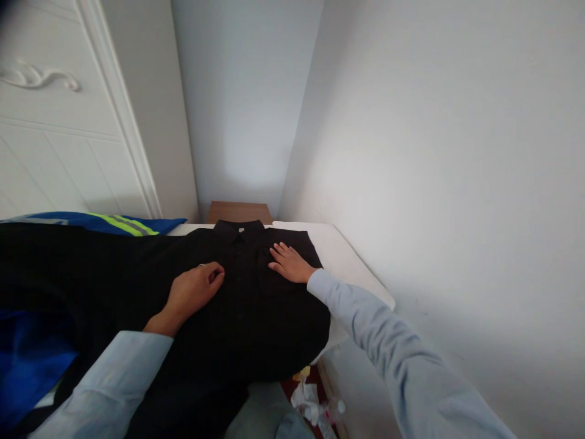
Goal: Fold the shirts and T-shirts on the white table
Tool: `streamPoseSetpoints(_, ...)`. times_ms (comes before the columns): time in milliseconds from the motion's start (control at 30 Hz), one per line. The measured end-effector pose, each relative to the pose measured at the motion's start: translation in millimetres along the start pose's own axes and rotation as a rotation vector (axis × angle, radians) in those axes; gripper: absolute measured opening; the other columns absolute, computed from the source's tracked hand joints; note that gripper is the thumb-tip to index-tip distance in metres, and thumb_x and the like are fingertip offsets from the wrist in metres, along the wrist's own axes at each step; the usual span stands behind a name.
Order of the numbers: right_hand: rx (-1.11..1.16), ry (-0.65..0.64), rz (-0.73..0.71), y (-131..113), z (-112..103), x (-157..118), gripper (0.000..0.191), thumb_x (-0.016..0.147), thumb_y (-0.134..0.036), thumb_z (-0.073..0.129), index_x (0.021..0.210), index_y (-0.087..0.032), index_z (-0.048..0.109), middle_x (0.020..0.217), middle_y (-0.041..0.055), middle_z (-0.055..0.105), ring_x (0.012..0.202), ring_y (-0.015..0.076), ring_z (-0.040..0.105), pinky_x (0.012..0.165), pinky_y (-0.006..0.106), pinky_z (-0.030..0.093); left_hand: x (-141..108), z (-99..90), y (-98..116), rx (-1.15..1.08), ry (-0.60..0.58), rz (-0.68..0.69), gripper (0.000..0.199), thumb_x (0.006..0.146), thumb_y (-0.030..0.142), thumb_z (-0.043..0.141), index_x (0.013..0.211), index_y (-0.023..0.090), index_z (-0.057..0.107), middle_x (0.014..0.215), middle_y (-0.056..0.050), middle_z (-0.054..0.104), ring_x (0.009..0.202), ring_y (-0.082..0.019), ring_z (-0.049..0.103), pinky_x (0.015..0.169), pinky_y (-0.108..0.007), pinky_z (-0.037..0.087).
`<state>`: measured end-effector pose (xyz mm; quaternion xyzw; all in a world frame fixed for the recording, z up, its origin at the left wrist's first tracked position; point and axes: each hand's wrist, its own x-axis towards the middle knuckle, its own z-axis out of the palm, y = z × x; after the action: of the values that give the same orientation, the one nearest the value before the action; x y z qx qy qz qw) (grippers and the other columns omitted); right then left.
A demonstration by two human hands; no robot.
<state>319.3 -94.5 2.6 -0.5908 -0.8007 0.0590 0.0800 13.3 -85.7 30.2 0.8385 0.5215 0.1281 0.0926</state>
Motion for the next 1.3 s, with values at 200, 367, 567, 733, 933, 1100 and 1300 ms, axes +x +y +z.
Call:
streamPoseSetpoints(200,0.066,-0.044,-0.012,5,1,1,0.072,0.100,-0.061,0.040,0.154,-0.013,0.040,0.163,0.0203,0.026,0.153,0.0341,0.017,0.122,0.061,0.021,0,-0.1,1,-0.012,-0.011,-0.008,0.030,0.096,0.034,0.039,0.103,0.025,0.067,0.096,-0.005,0.072,0.087,-0.022,0.068,0.070,-0.029,0.044)
streamPoseSetpoints(367,0.182,0.084,-0.112,-12,-8,16,0.062,0.104,-0.054,0.036,0.156,-0.022,0.037,0.164,0.0131,0.027,0.154,0.0260,0.019,0.125,0.056,0.019,0,-0.4,2,-0.029,-0.007,-0.018,0.029,0.096,0.035,0.041,0.103,0.025,0.067,0.096,-0.005,0.072,0.085,-0.021,0.068,0.070,-0.028,0.043)
streamPoseSetpoints(567,0.137,-0.017,-0.192,-32,11,25,0.067,0.102,-0.058,0.039,0.154,-0.017,0.040,0.163,0.0170,0.028,0.153,0.0301,0.021,0.123,0.058,0.021,-1,-0.4,2,-0.016,-0.002,-0.028,0.028,0.096,0.032,0.041,0.103,0.025,0.068,0.095,-0.004,0.072,0.085,-0.022,0.068,0.069,-0.029,0.042)
streamPoseSetpoints(733,0.183,-0.024,-0.206,-28,8,27,0.075,0.099,-0.066,0.036,0.156,-0.017,0.038,0.164,0.0168,0.027,0.154,0.0289,0.020,0.125,0.055,0.018,0,1.2,1,-0.039,0.006,-0.033,0.025,0.095,0.030,0.044,0.099,0.025,0.068,0.092,-0.004,0.072,0.084,-0.021,0.067,0.068,-0.028,0.040)
streamPoseSetpoints(933,0.312,0.110,-0.151,-21,-16,50,0.074,0.097,-0.069,0.039,0.154,-0.021,0.042,0.162,0.0125,0.034,0.152,0.0260,0.026,0.126,0.053,0.020,2,2.6,0,-0.040,-0.006,-0.048,0.026,0.095,0.032,0.043,0.101,0.025,0.068,0.093,-0.004,0.072,0.082,-0.020,0.067,0.069,-0.028,0.041)
streamPoseSetpoints(1100,0.405,0.183,-0.110,-23,-15,84,0.068,0.095,-0.063,0.050,0.147,-0.020,0.051,0.153,0.0146,0.048,0.144,0.0287,0.043,0.122,0.054,0.030,3,4.7,-1,-0.050,0.007,-0.056,0.025,0.096,0.032,0.044,0.100,0.025,0.068,0.087,-0.003,0.071,0.081,-0.019,0.067,0.070,-0.028,0.042)
streamPoseSetpoints(1300,0.443,0.299,-0.113,-25,28,102,0.043,0.095,-0.044,0.057,0.127,-0.017,0.066,0.137,0.0156,0.062,0.131,0.0290,0.057,0.115,0.054,0.040,2,5.7,0,-0.088,0.028,-0.049,0.022,0.095,0.029,0.048,0.097,0.025,0.069,0.086,-0.003,0.072,0.081,-0.019,0.067,0.070,-0.030,0.042)
